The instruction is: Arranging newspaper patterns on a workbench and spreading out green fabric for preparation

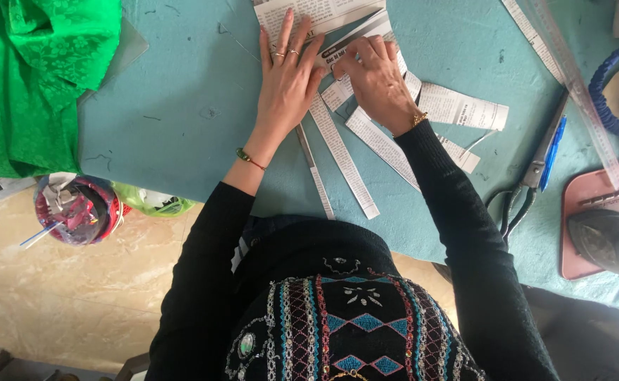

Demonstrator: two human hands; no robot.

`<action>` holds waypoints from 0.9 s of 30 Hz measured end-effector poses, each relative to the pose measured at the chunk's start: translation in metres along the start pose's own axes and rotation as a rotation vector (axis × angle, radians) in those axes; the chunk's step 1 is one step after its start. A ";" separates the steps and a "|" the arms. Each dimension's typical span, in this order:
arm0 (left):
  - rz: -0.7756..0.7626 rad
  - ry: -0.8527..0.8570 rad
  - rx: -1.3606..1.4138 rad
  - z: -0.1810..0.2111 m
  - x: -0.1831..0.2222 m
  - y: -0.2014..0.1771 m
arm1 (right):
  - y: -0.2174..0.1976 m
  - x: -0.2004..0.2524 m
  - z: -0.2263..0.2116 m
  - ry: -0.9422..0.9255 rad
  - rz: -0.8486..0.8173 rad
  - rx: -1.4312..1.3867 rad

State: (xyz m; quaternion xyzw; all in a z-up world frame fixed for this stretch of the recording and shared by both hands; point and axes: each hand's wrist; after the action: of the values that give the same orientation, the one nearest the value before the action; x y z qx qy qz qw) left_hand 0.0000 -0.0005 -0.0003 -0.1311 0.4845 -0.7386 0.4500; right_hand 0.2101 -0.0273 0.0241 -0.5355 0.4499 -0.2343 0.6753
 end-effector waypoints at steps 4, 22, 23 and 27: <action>0.012 0.010 0.012 -0.001 0.000 0.000 | -0.001 0.002 0.001 -0.014 0.027 -0.015; -0.081 0.019 0.048 0.013 -0.004 0.016 | -0.031 0.070 0.016 0.568 0.058 -0.012; -0.193 0.024 0.010 0.019 -0.010 0.022 | -0.029 0.079 0.015 0.607 0.046 0.042; -0.420 0.195 -0.029 0.053 -0.038 0.011 | -0.043 0.095 -0.005 0.634 -0.068 0.090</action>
State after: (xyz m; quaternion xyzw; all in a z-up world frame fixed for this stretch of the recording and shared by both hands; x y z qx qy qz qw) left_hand 0.0603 -0.0036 0.0259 -0.1635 0.4981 -0.8183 0.2357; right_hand 0.2584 -0.1191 0.0300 -0.4204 0.6087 -0.4314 0.5163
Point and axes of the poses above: each hand's wrist, its own x-axis away from the middle knuckle, its own y-axis out of the palm, z = x × y, and after that the axes turned 13 degrees about x, right-handed
